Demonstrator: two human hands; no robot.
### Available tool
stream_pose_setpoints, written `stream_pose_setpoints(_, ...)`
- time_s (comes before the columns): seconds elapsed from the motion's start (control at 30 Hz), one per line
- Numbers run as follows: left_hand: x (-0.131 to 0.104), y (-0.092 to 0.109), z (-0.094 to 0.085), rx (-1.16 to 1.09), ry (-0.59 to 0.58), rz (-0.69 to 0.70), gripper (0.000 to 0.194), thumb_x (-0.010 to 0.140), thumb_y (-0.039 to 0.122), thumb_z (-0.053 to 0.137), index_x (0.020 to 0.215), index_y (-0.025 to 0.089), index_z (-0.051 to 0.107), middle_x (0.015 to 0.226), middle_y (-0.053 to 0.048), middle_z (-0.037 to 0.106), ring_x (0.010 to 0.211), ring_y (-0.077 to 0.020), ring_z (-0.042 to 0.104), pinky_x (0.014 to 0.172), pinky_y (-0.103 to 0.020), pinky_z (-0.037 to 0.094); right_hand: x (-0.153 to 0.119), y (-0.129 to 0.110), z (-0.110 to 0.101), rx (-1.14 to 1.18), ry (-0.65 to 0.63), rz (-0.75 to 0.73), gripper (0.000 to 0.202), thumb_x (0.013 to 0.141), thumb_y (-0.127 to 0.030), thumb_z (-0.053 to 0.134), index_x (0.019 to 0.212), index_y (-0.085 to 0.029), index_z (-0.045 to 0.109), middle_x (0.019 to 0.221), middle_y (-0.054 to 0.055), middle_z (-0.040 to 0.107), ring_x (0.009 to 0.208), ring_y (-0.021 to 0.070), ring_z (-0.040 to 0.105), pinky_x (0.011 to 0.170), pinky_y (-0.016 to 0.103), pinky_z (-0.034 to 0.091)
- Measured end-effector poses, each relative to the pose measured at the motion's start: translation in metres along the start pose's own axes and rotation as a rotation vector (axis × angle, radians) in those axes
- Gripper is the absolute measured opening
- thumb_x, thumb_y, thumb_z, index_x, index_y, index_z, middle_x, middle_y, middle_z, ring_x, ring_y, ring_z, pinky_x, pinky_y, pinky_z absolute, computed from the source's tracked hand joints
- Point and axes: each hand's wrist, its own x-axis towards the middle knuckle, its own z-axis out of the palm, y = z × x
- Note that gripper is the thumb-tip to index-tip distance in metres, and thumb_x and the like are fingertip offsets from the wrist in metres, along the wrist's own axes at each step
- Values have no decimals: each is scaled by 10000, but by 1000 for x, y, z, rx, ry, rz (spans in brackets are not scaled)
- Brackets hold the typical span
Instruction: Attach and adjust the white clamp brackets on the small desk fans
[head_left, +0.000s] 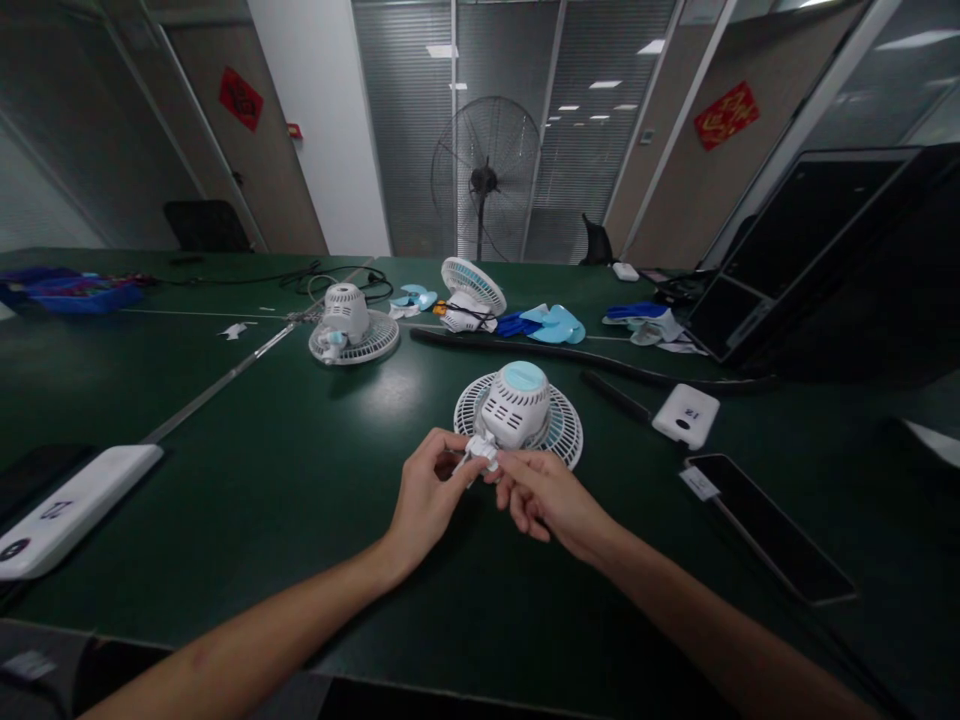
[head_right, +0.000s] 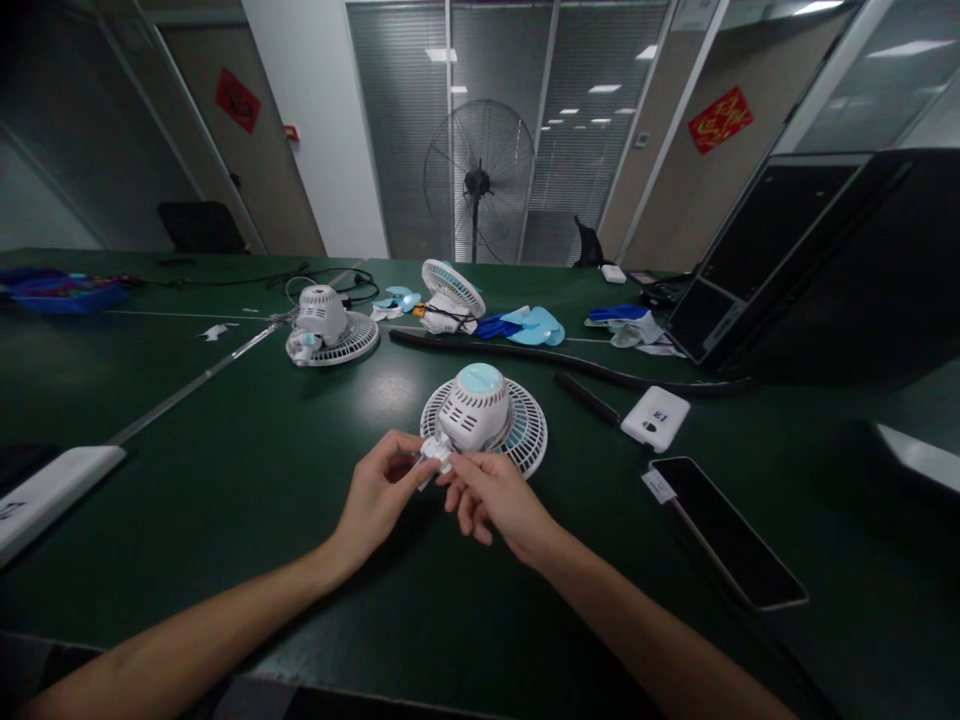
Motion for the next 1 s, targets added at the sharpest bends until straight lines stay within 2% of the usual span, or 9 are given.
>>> stream_pose_setpoints(0.1, 0, 1, 1, -1, 0, 1, 175, 918, 351, 730, 992, 195, 702, 995, -60, 698, 861, -202, 694, 762, -315, 580, -3, -1, -2, -45, 3, 20, 520, 1056, -605, 381, 1061, -161, 652, 765, 31, 672, 470, 104, 570, 359, 202, 365)
stream_pose_setpoints(0.23, 1, 2, 1, -3, 13, -7, 184, 906, 356, 748, 982, 195, 702, 986, -53, 696, 852, -197, 689, 758, -310, 573, -10, 0, -12, -732, 225, -393, 364, 1045, -492, 512, 1083, -179, 695, 945, 112, 718, 763, 200, 681, 602, 291, 535)
stream_pose_setpoints(0.3, 1, 2, 1, -5, 6, -12, 190, 909, 368, 743, 981, 197, 705, 982, -54, 694, 855, -200, 686, 760, -313, 574, -10, 1, -12, -892, 255, -487, 341, 1064, -447, 486, 1068, -182, 702, 1000, 134, 716, 822, 219, 688, 647, 305, 539)
stream_pose_setpoints(0.4, 1, 2, 0, -14, -7, -12, 195, 918, 375, 730, 990, 196, 707, 995, -60, 694, 877, -207, 688, 779, -323, 580, -5, 2, -5, -657, 191, -380, 423, 1088, -478, 404, 989, -177, 684, 910, 101, 706, 720, 177, 688, 560, 262, 516)
stream_pose_setpoints(0.53, 1, 0, 0, -4, 6, -14, 193, 912, 374, 736, 977, 196, 704, 982, -59, 696, 865, -206, 690, 772, -323, 581, -1, -1, 1, -95, 4, -27, 574, 1071, -616, 299, 1032, -156, 640, 753, 31, 672, 447, 112, 580, 350, 214, 381)
stream_pose_setpoints(0.6, 1, 0, 1, -5, 7, -20, 191, 911, 373, 738, 978, 197, 702, 977, -56, 699, 859, -206, 691, 767, -321, 578, -2, -2, -3, -198, 40, -52, 545, 1063, -605, 352, 1020, -160, 662, 758, 35, 679, 459, 114, 581, 378, 227, 409)
stream_pose_setpoints(0.7, 2, 0, 1, -13, 10, -21, 186, 905, 358, 750, 982, 197, 698, 977, -51, 700, 858, -202, 692, 762, -314, 573, -6, -1, -12, -625, 200, -323, 393, 1035, -515, 509, 1080, -174, 698, 930, 98, 723, 695, 183, 676, 568, 291, 525)
stream_pose_setpoints(0.8, 1, 1, 0, -15, -1, -15, 183, 908, 357, 747, 985, 199, 697, 979, -50, 698, 859, -200, 688, 760, -312, 570, -7, 1, -13, -787, 196, -460, 362, 1052, -464, 488, 1090, -175, 703, 1021, 134, 723, 840, 229, 691, 674, 333, 546)
stream_pose_setpoints(1.0, 1, 4, -1, -4, -3, -16, 185, 919, 369, 727, 974, 194, 705, 979, -59, 699, 853, -204, 684, 761, -317, 571, -3, 0, 1, -244, -22, -32, 606, 1099, -558, 196, 1071, -146, 639, 774, 59, 705, 509, 148, 645, 383, 241, 435)
